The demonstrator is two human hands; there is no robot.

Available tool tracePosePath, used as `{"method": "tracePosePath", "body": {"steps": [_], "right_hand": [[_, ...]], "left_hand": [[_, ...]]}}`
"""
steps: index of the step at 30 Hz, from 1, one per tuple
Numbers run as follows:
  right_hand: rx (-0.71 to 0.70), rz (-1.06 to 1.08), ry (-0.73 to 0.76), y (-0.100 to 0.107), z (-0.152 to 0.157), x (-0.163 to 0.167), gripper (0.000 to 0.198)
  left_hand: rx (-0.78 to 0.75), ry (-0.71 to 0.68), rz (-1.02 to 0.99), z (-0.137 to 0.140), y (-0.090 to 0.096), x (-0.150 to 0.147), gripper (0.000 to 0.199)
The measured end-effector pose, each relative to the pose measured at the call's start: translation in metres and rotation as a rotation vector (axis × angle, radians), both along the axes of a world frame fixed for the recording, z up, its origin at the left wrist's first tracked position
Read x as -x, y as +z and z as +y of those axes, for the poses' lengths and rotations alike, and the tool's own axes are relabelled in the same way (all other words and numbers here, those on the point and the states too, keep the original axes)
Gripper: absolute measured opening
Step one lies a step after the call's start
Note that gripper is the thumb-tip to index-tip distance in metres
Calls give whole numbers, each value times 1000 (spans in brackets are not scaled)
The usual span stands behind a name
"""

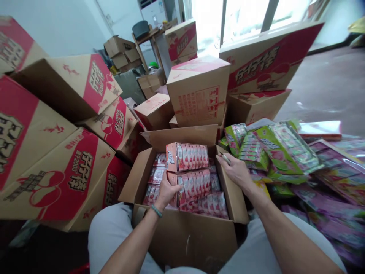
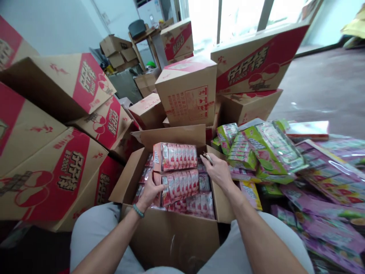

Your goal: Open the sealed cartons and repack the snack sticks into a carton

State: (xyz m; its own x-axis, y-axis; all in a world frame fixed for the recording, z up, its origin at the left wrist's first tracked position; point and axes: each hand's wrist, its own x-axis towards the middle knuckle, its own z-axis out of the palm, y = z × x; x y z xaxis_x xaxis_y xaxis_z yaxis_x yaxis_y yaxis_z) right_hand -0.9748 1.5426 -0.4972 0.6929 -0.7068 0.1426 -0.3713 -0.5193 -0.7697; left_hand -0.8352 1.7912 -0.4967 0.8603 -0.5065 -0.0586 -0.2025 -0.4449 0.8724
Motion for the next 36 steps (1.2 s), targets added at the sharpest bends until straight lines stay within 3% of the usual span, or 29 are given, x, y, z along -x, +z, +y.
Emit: {"method": "tracePosePath", "body": {"steps": [2,5,8,13,16,18,21,24,27,36], "right_hand": [[-11,-116,75,8,23,-11,44],[104,-107,171,16,53,-39,53],[186,106,213,10,70,-72,53],[68,483,291,-20,85,-101,48],[65,467,232,-26,93,-90,51],[126,377,243,-18,99,-73,46],[273,325,431,3,116,-48,36],[417,455,652,22,145,-34,33],[548,535,778,28,173,-35,22],[700,698,839,21,209,-60,20]], "left_hand": [[-16,-29,-31,15,4,-3,87],[-85,-201,-96,34,11,-1,88],[-92,-380,-191,48,20,13,93],[-41,-598,-295,67,26,32,90],[-9,-501,-282,87,13,26,78],[-10,-401,-278,101,1,19,74],[-13,-309,-281,112,-15,9,72],[16,-321,-290,109,-25,2,68],[40,-341,-305,102,-34,-4,67],[77,-345,-311,101,-48,-9,47]]}}
